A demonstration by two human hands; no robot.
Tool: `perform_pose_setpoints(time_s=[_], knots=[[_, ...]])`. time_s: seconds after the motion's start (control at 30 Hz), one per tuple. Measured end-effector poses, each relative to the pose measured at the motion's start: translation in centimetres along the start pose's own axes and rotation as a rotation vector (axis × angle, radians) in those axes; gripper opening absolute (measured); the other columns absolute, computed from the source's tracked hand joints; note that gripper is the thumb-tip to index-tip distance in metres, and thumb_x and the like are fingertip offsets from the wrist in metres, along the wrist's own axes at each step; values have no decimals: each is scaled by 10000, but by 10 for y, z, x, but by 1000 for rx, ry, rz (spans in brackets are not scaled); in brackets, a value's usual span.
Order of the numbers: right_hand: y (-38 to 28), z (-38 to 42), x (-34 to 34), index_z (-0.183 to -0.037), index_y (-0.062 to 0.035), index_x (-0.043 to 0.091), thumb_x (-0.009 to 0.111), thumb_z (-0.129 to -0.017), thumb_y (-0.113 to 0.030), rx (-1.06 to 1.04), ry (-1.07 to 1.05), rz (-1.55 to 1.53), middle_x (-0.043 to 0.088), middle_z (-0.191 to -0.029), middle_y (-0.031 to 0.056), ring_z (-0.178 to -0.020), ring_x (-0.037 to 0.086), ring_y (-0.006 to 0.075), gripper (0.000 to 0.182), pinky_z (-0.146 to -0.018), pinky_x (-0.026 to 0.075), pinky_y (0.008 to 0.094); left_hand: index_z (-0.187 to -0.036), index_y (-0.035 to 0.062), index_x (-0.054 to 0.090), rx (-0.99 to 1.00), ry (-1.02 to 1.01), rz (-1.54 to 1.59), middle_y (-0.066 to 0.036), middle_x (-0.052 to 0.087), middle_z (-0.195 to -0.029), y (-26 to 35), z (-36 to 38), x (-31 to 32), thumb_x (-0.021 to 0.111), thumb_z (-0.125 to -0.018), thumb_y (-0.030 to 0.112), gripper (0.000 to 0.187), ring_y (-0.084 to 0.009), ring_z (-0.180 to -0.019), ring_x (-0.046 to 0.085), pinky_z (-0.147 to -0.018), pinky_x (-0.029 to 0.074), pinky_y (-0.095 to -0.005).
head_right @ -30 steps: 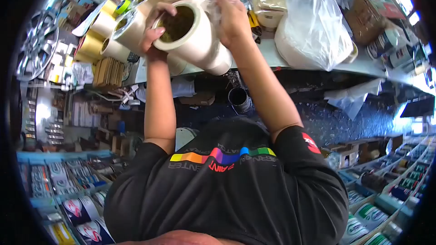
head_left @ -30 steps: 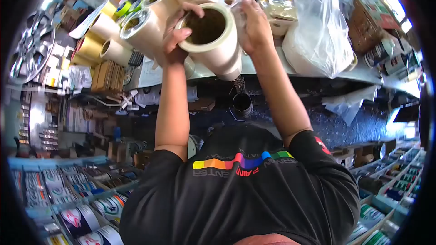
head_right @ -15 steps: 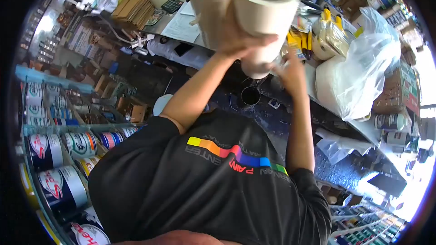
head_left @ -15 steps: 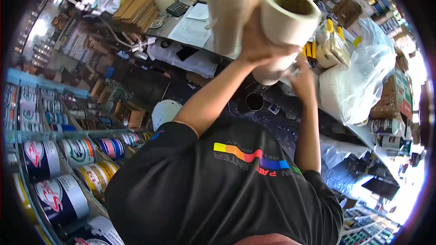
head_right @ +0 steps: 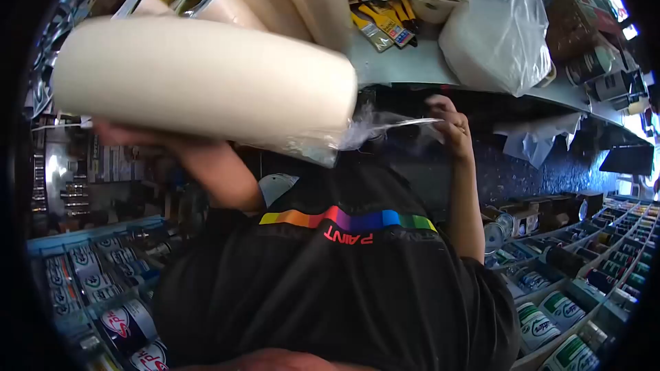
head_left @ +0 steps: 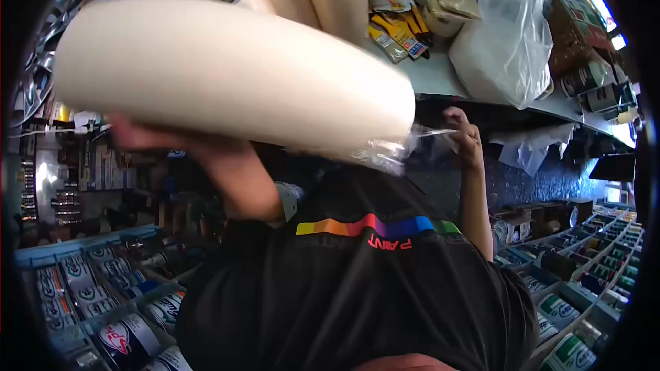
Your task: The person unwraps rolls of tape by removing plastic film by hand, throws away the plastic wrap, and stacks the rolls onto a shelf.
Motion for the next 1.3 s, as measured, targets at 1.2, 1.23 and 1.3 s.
perform_pose_setpoints(time_s=[1.2,1.23,1.3], knots=[[-162,-2,72,-1303,46,556,692,-759,-109,-419,-311,277,655,-1149,199,-969,673,269,582,-883,552,394,-1189,0,644,455,-415,-1205,-181,626,-1211,-15,36,59,781,-816,496,636,-351,-1126,602,-954,474,-446],[-157,-5,98,-1287,34,560,685,-724,-113,-328,-326,373,653,-1151,191,-961,669,266,595,-875,542,386,-1063,17,723,463,-415,-1398,-153,649,-1178,-15,11,51,746,-866,453,479,-348,-1096,610,-956,466,-458],[-161,-13,166,-1237,23,593,679,-654,-114,-435,-570,674,664,-1074,162,-955,661,250,605,-870,526,365,-890,19,730,262,-552,-1395,-119,667,-921,-40,-21,29,672,-960,436,427,-287,-938,624,-897,472,-399]])
Point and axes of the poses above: each hand's wrist, its own z-axis away from the middle knuckle, its own x-axis out of the palm, y = z × x, the point moved 6 cm from there along -z, towards the middle knuckle
